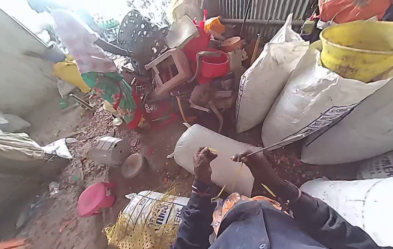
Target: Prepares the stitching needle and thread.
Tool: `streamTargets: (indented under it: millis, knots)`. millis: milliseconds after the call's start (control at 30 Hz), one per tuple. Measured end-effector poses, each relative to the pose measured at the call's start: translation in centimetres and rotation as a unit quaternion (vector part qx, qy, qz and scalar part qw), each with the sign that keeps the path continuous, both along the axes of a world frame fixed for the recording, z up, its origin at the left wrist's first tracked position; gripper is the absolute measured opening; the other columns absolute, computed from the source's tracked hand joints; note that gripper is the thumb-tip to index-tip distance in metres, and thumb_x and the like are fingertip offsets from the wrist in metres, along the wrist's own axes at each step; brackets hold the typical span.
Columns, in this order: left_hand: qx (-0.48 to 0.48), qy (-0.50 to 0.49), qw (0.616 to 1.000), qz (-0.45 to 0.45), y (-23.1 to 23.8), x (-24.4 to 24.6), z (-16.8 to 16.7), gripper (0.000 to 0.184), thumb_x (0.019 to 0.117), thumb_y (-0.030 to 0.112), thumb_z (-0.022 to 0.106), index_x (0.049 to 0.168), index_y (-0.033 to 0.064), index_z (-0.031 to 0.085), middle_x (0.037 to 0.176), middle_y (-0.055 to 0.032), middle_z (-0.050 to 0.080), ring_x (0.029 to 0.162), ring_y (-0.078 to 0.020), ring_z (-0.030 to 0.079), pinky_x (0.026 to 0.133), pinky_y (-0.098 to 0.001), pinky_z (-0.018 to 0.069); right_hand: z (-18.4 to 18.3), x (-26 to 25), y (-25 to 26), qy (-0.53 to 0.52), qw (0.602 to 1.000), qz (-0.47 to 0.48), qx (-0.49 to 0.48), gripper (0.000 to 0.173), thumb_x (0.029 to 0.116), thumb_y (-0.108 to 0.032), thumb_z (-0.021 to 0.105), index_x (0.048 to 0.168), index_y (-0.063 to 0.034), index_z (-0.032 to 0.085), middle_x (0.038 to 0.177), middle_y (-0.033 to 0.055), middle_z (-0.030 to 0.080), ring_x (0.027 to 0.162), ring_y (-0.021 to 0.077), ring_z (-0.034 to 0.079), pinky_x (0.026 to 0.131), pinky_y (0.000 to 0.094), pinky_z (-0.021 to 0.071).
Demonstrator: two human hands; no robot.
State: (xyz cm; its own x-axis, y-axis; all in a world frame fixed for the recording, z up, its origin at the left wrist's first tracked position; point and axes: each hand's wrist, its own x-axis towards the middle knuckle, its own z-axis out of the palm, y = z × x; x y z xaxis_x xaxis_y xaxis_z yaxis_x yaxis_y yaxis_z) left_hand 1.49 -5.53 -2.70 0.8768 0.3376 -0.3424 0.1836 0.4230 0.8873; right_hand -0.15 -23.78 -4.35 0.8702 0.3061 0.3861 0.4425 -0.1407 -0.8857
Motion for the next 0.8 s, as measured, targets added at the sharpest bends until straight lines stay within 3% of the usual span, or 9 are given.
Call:
streamTargets:
  millis: [100,167,233,333,367,500,633,700,800]
  knots:
    - [-0.002,-0.016,1.0,0.016,0.9,0.5,-0.2,0.02,0.109,0.004,0.033,0.1,0.0018,0.051,0.064,0.0038,0.057,0.055,-0.0069,0.061,0.063,-0.0247,0.0592,-0.1,-0.6,-0.3,-0.006,1.0,-0.01,0.017,0.026,0.1033,-0.011,0.048,0.1,0.0059,0.067,0.097,0.0049,0.072,0.096,0.0018,0.067,0.092,0.0224,0.0532]
    - [-0.005,-0.021,0.999,0.026,1.2,0.9,0.3,0.019,0.1087,0.003,0.034,0.1,0.0016,0.05,0.065,0.0026,0.057,0.056,-0.008,0.062,0.063,-0.0257,0.0597,-0.2,-0.1,-1.0,-0.019,0.999,-0.02,0.037,0.025,0.1048,-0.013,0.047,0.102,0.0029,0.067,0.099,0.001,0.073,0.099,0.0014,0.067,0.095,0.025,0.0544]
    - [-0.005,-0.034,0.999,0.028,1.2,0.7,1.0,0.02,0.1082,0.002,0.034,0.099,0.0012,0.051,0.066,0.0016,0.058,0.056,-0.0089,0.063,0.064,-0.0264,0.0604,0.1,0.3,-1.9,-0.018,0.997,-0.036,0.071,0.024,0.1051,-0.016,0.048,0.101,-0.0043,0.069,0.099,-0.0039,0.073,0.1,0.0033,0.068,0.096,0.0294,0.0557]
    - [-0.016,-0.068,0.997,0.037,1.1,0.8,1.4,0.025,0.1081,0.002,0.032,0.093,0.0046,0.052,0.063,0.0023,0.06,0.056,-0.009,0.064,0.065,-0.0272,0.0609,2.3,0.2,-2.8,-0.028,0.995,-0.047,0.087,0.02,0.1062,-0.027,0.051,0.098,-0.0186,0.067,0.098,-0.012,0.071,0.1,0.0018,0.068,0.093,0.0279,0.0566]
    - [-0.023,-0.074,0.996,0.042,1.1,1.0,1.5,0.026,0.108,0.001,0.032,0.092,0.0049,0.052,0.063,0.0023,0.061,0.056,-0.0091,0.064,0.064,-0.0272,0.0608,2.9,0.0,-3.0,-0.037,0.996,-0.033,0.08,0.021,0.1065,-0.029,0.05,0.099,-0.0194,0.067,0.1,-0.0124,0.071,0.101,0.0011,0.067,0.093,0.0266,0.0559]
    - [-0.045,-0.056,0.996,0.058,1.0,1.9,1.3,0.022,0.1097,0.004,0.031,0.098,0.0021,0.05,0.065,0.0004,0.058,0.056,-0.0091,0.062,0.063,-0.0256,0.0599,2.9,-1.5,-2.0,-0.051,0.994,0.051,0.082,0.024,0.108,-0.031,0.049,0.104,-0.0167,0.068,0.107,-0.0079,0.072,0.109,0.0032,0.066,0.098,0.0268,0.0547]
    - [-0.089,-0.078,0.99,0.072,1.8,2.4,1.4,0.024,0.1105,0.008,0.026,0.103,0.0032,0.049,0.07,-0.0011,0.064,0.064,-0.0138,0.069,0.067,-0.0317,0.0624,2.4,-2.3,-1.2,-0.033,0.997,0.059,0.036,0.019,0.1044,-0.013,0.053,0.098,-0.0033,0.068,0.109,0.0014,0.072,0.111,0.0011,0.063,0.098,0.0198,0.0508]
    - [-0.132,-0.128,0.981,0.058,1.6,1.7,2.1,0.027,0.1106,0.01,0.021,0.106,0.0054,0.047,0.077,-0.002,0.068,0.073,-0.0171,0.073,0.074,-0.0357,0.0633,1.0,-1.1,-1.6,-0.003,0.997,0.044,0.067,0.019,0.1037,-0.009,0.051,0.101,-0.0038,0.069,0.112,-0.0017,0.071,0.113,0.0022,0.063,0.101,0.0228,0.0513]
    - [-0.214,-0.231,0.949,0.008,0.1,-0.3,2.4,0.04,0.1096,0.012,0.016,0.1,0.0119,0.056,0.085,-0.0033,0.076,0.084,-0.0211,0.077,0.084,-0.0403,0.0633,0.7,0.3,-2.5,0.103,0.984,-0.015,0.146,0.021,0.1028,-0.005,0.046,0.102,-0.0074,0.067,0.105,-0.0054,0.072,0.106,0.0056,0.067,0.1,0.0279,0.0542]
